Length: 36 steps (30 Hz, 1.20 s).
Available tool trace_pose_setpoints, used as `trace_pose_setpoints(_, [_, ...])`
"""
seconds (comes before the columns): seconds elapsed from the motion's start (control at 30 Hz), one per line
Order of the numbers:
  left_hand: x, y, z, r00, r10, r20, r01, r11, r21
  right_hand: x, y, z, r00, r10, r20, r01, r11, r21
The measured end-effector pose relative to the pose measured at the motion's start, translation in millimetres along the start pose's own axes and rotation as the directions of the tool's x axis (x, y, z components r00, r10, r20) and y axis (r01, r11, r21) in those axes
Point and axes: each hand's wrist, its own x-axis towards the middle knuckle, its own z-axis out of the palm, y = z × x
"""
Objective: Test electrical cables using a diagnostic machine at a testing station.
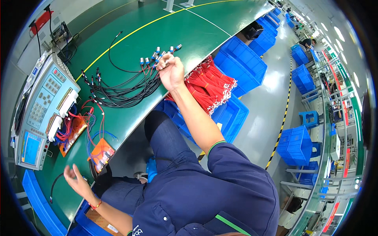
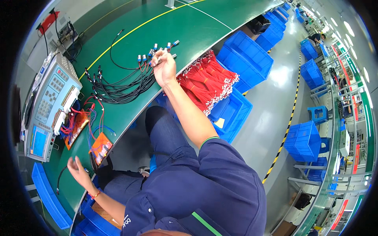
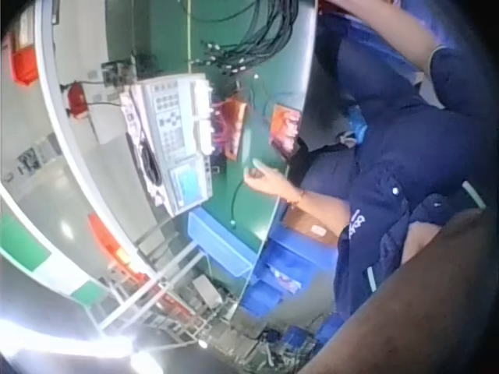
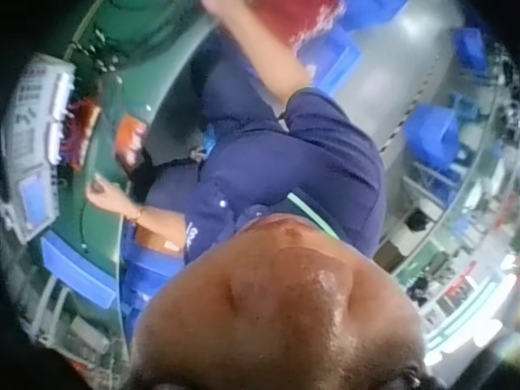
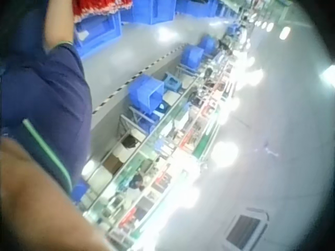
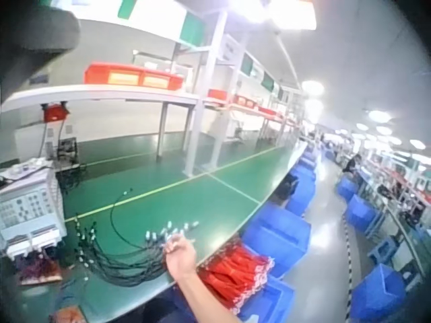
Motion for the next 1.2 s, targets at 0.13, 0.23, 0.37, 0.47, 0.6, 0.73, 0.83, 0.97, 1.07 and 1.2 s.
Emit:
trace_pose_setpoints(0.13, [-4,-48,-12,1.000,-0.003,-0.022,0.015,0.806,0.591,13,22,6,0.996,-0.019,0.086,0.032,0.989,-0.144])
trace_pose_setpoints(0.23, [-1,-54,-11,0.995,0.095,0.020,-0.091,0.839,0.536,22,36,12,0.998,-0.035,0.044,0.043,0.981,-0.190])
trace_pose_setpoints(0.37, [10,-57,-9,0.998,-0.051,0.019,0.035,0.870,0.492,33,44,15,0.998,-0.053,0.014,0.055,0.962,-0.268])
trace_pose_setpoints(0.47, [19,-70,-11,1.000,-0.026,0.013,0.017,0.892,0.452,39,44,13,1.000,-0.018,-0.011,0.013,0.936,-0.351])
trace_pose_setpoints(0.6, [40,-89,-14,0.996,-0.052,0.073,0.067,0.976,-0.209,44,49,11,0.996,-0.076,0.055,0.088,0.963,-0.253])
trace_pose_setpoints(0.73, [40,-81,-33,0.982,-0.189,0.027,0.154,0.701,-0.696,46,48,10,0.993,-0.004,0.122,0.049,0.928,-0.369])
trace_pose_setpoints(0.83, [34,-53,-45,0.975,-0.222,0.000,0.089,0.388,-0.917,36,52,24,0.912,-0.348,0.216,0.299,0.203,-0.933])
trace_pose_setpoints(0.97, [18,-7,-48,0.993,-0.117,0.006,0.043,0.317,-0.947,-20,54,64,0.739,-0.302,0.603,0.591,-0.140,-0.795])
trace_pose_setpoints(1.07, [-7,29,-31,0.994,0.034,0.100,0.087,0.281,-0.956,-96,71,101,0.696,0.022,0.718,0.705,0.169,-0.688])
trace_pose_setpoints(1.2, [-55,68,2,0.924,0.129,0.359,0.336,0.171,-0.926,-191,84,132,0.509,0.401,0.762,0.495,0.587,-0.640])
